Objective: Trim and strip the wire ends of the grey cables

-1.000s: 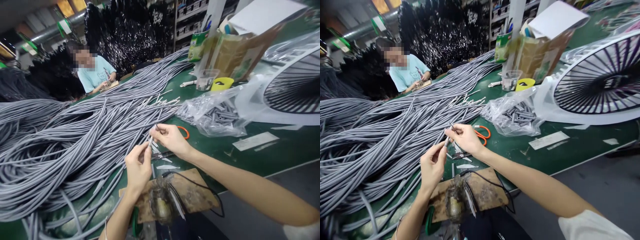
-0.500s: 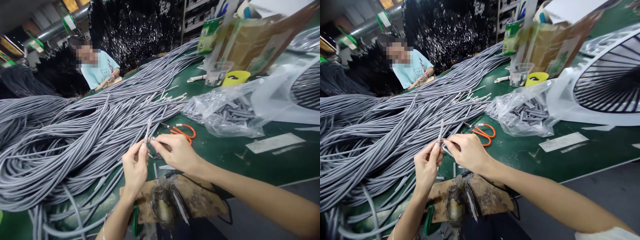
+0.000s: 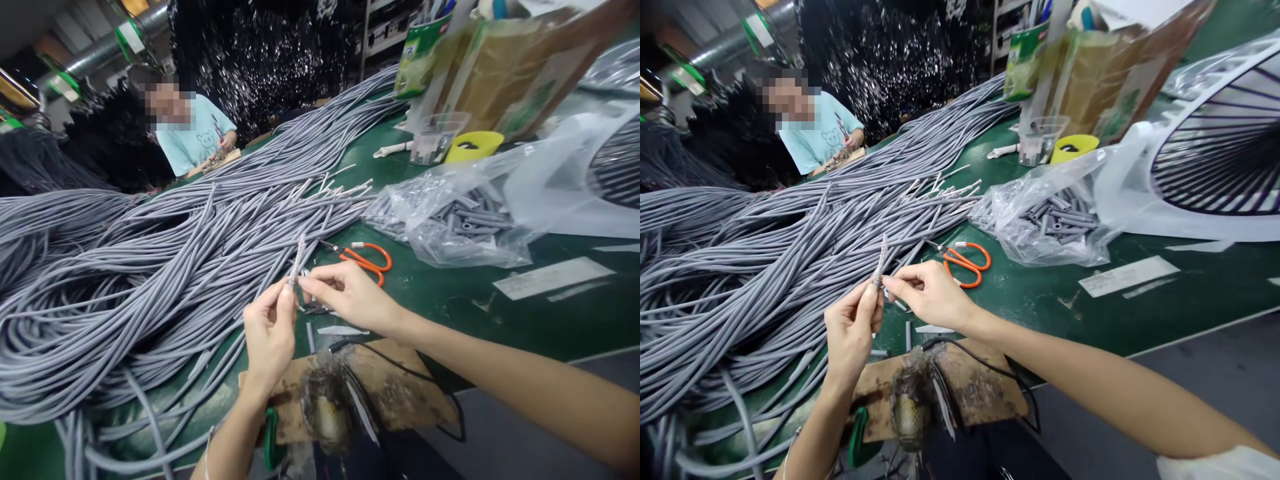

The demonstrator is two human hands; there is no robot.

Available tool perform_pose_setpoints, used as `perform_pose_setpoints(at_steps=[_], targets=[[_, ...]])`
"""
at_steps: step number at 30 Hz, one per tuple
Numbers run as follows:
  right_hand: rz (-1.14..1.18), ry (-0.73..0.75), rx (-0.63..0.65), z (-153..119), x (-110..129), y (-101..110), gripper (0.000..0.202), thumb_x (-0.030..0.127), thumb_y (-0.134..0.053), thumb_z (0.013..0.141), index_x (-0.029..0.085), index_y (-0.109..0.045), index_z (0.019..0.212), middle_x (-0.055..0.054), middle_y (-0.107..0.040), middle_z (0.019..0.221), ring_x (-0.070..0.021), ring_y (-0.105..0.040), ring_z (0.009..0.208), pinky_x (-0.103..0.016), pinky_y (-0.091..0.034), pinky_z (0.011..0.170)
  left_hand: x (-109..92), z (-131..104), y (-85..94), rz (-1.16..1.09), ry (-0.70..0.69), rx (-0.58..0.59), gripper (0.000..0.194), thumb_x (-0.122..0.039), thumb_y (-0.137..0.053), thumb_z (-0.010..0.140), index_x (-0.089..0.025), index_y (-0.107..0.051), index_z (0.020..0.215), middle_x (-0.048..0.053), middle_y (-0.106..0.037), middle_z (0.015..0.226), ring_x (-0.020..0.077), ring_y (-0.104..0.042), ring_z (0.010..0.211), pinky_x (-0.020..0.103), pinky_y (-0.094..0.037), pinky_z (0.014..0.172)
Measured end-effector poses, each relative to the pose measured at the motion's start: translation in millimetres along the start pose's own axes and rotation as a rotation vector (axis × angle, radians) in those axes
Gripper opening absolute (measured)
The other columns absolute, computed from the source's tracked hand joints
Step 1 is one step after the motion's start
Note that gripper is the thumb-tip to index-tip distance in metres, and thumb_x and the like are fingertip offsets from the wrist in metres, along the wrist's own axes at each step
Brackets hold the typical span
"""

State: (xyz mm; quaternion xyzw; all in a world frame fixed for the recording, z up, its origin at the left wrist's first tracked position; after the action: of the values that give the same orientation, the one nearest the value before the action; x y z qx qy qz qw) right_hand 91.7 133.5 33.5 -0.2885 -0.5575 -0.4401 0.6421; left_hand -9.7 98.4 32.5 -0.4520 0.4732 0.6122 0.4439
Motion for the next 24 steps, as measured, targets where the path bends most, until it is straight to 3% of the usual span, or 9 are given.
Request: perform_pose_setpoints(at_steps=[3, 9, 14, 24], targets=[[-0.067, 0.066, -0.051, -3, 6, 3, 0.033, 0.032, -0.046, 0.084, 0.013, -0.055, 0.059, 0.004, -0.04, 0.048, -0.0059, -0.031, 0.043, -0.02, -0.024, 0.041, 1, 1, 1.8, 0.044, -0.018, -0.016, 0.033, -0.041, -0.054, 0.082, -0.012, -0.068, 0.085, -0.002, -0.044, 0.055, 0.0068, -0.033, 0.046, 0.019, -0.03, 0.043], [-0.447, 0.43, -0.314, -23, 39, 12, 0.028, 0.021, -0.048, 0.086, 0.012, -0.062, 0.064, 0.001, -0.051, 0.052, -0.0056, -0.038, 0.044, -0.02, -0.027, 0.046, 2, 1, 0.3, 0.037, -0.034, -0.03, 0.033, -0.04, -0.055, 0.081, -0.012, -0.07, 0.088, 0.0, -0.052, 0.057, 0.0099, -0.045, 0.052, 0.021, -0.04, 0.05], [-0.569, 0.394, -0.286, -19, 37, 11, 0.032, 0.023, -0.047, 0.087, 0.013, -0.059, 0.059, 0.002, -0.052, 0.05, -0.006, -0.039, 0.043, -0.021, -0.027, 0.046, -1, 1, 5.0, 0.111, -0.069, -0.094, 0.03, -0.035, -0.053, 0.082, -0.013, -0.071, 0.093, 0.002, -0.056, 0.062, 0.0115, -0.05, 0.058, 0.021, -0.041, 0.054], [-0.638, 0.412, -0.292, -20, 42, 15, 0.032, 0.025, -0.047, 0.088, 0.014, -0.061, 0.061, 0.0, -0.057, 0.052, -0.0071, -0.042, 0.044, -0.021, -0.028, 0.048, -8, -4, 4.1, 0.22, -0.164, -0.094, 0.027, -0.033, -0.05, 0.086, -0.014, -0.07, 0.091, 0.0, -0.054, 0.062, 0.0081, -0.042, 0.052, 0.02, -0.035, 0.049]])
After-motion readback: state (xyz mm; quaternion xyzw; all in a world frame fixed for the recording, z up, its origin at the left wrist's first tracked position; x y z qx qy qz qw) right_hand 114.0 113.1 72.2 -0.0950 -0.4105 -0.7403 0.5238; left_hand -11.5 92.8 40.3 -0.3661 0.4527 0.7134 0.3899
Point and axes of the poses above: each hand's wrist, its own z-axis towards the middle knuckle, its own y-axis out of the back of the hand, x = y × z, the point moved 10 cm from there along z, towards the middle knuckle
